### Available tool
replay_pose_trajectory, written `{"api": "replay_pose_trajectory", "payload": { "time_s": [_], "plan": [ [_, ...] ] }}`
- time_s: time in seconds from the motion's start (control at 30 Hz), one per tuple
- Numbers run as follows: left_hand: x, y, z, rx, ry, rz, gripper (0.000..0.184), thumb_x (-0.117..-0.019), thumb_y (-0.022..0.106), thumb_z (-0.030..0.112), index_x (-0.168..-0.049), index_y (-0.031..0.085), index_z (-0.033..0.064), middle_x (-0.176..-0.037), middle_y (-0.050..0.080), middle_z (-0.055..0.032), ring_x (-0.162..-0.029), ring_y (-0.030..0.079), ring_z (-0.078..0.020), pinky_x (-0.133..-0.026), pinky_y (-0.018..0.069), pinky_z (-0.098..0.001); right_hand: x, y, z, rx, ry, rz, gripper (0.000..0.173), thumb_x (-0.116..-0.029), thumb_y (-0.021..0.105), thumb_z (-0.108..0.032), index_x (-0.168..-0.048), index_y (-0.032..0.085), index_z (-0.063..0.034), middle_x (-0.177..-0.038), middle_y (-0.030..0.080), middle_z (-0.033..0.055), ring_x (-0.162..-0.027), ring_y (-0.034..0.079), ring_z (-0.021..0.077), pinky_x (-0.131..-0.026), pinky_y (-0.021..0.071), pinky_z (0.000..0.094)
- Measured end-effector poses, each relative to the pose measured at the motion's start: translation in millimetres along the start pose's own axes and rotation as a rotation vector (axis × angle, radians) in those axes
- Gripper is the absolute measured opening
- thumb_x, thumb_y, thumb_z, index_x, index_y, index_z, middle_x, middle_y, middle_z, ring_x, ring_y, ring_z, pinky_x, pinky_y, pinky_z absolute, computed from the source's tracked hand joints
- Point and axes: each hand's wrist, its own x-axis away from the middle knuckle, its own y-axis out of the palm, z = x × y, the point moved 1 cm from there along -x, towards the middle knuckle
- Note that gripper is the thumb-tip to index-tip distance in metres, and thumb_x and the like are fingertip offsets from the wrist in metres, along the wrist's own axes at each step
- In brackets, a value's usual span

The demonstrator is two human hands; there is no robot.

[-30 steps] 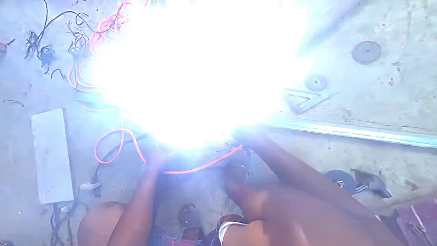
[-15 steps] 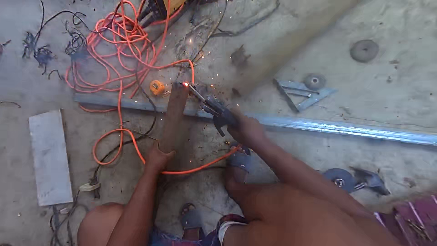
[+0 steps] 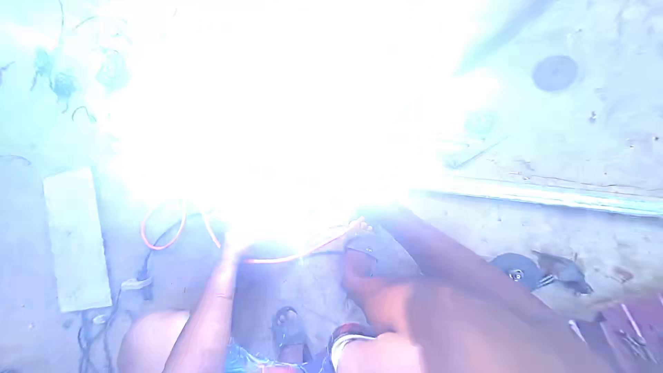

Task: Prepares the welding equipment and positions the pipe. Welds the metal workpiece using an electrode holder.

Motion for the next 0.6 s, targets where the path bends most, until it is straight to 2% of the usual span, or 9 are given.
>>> {"api": "replay_pose_trajectory", "payload": {
  "time_s": [0.03, 0.07, 0.1, 0.13, 0.17, 0.23, 0.33, 0.47, 0.6],
  "plan": [
    [0.0, -1.0, 1.3, -0.003, 0.011, -0.004, 0.090, -0.0803, 0.089, 0.030, -0.150, 0.044, -0.0047, -0.138, 0.061, -0.0259, -0.133, 0.058, -0.0334, -0.114, 0.0445, -0.0497, 8.9, -9.7, -12.1, 0.009, 0.012, 0.006, 0.035, -0.0990, 0.065, -0.017, -0.131, 0.063, -0.0032, -0.107, 0.071, 0.0235, -0.094, 0.071, 0.0437, -0.079, 0.0549, 0.0634],
    [-0.8, -1.7, 1.5, -0.012, 0.014, -0.006, 0.087, -0.0800, 0.088, 0.030, -0.148, 0.047, -0.0053, -0.136, 0.062, -0.0261, -0.130, 0.060, -0.0341, -0.113, 0.0456, -0.0506, 19.1, -31.2, -33.5, 0.023, 0.103, -0.116, 0.035, -0.1028, 0.060, -0.016, -0.135, 0.059, -0.0014, -0.117, 0.069, 0.0235, -0.106, 0.069, 0.0425, -0.088, 0.0540, 0.0606],
    [-2.5, -1.9, 0.7, -0.024, 0.011, -0.001, 0.083, -0.0786, 0.088, 0.032, -0.143, 0.051, -0.0044, -0.130, 0.065, -0.0251, -0.125, 0.063, -0.0343, -0.109, 0.0481, -0.0521, 25.2, -60.3, -57.3, -0.016, 0.237, -0.337, 0.045, -0.1076, 0.052, -0.013, -0.151, 0.044, -0.0036, -0.138, 0.061, 0.0213, -0.127, 0.060, 0.0391, -0.107, 0.0474, 0.0573],
    [-3.1, -3.3, 0.9, -0.048, -0.007, -0.017, 0.084, -0.0793, 0.087, 0.036, -0.145, 0.051, -0.0018, -0.130, 0.065, -0.0243, -0.124, 0.063, -0.0352, -0.108, 0.0486, -0.0550, 35.2, -45.0, -50.2, -0.102, 0.129, -0.055, 0.042, -0.1020, 0.059, -0.006, -0.143, 0.054, 0.0006, -0.120, 0.069, 0.0258, -0.107, 0.069, 0.0436, -0.093, 0.0544, 0.0617],
    [-4.0, -4.0, 0.6, -0.063, -0.026, -0.029, 0.085, -0.0800, 0.087, 0.038, -0.146, 0.049, -0.0001, -0.131, 0.064, -0.0242, -0.124, 0.062, -0.0362, -0.108, 0.0483, -0.0567, 35.1, -33.3, -38.9, -0.172, 0.040, 0.088, 0.042, -0.0994, 0.062, -0.003, -0.141, 0.055, 0.0013, -0.112, 0.069, 0.0276, -0.098, 0.070, 0.0462, -0.085, 0.0551, 0.0649],
    [-5.6, -3.7, 0.1, -0.072, -0.040, -0.032, 0.085, -0.0800, 0.087, 0.040, -0.145, 0.050, 0.0006, -0.130, 0.065, -0.0243, -0.123, 0.063, -0.0373, -0.107, 0.0486, -0.0581, 11.4, -7.9, 1.1, -0.186, -0.057, 0.171, 0.051, -0.0949, 0.067, -0.009, -0.145, 0.054, -0.0065, -0.107, 0.072, 0.0235, -0.091, 0.071, 0.0437, -0.078, 0.0554, 0.0663],
    [-5.2, -2.6, 1.9, -0.094, -0.039, -0.010, 0.084, -0.0792, 0.087, 0.039, -0.145, 0.052, 0.0003, -0.129, 0.065, -0.0245, -0.123, 0.063, -0.0378, -0.107, 0.0486, -0.0585, -5.5, 6.0, 22.0, -0.147, -0.073, 0.163, 0.054, -0.0931, 0.068, -0.012, -0.145, 0.053, -0.0112, -0.105, 0.072, 0.0214, -0.090, 0.072, 0.0430, -0.076, 0.0554, 0.0680],
    [-7.0, -0.8, -0.3, -0.086, -0.016, 0.001, 0.084, -0.0778, 0.088, 0.037, -0.145, 0.052, 0.0016, -0.129, 0.066, -0.0226, -0.123, 0.064, -0.0352, -0.107, 0.0492, -0.0565, -6.1, 6.9, 15.2, -0.100, -0.072, 0.126, 0.047, -0.0939, 0.066, -0.013, -0.140, 0.055, -0.0102, -0.103, 0.072, 0.0208, -0.087, 0.072, 0.0427, -0.073, 0.0549, 0.0670],
    [-10.6, 0.4, -4.2, -0.104, -0.020, 0.002, 0.086, -0.0756, 0.087, 0.041, -0.144, 0.053, 0.0035, -0.128, 0.067, -0.0214, -0.122, 0.064, -0.0355, -0.106, 0.0488, -0.0592, -5.7, 9.3, 12.1, -0.094, -0.087, 0.139, 0.043, -0.0938, 0.067, -0.011, -0.136, 0.058, -0.0100, -0.102, 0.072, 0.0204, -0.086, 0.071, 0.0431, -0.071, 0.0544, 0.0667]
  ]
}}
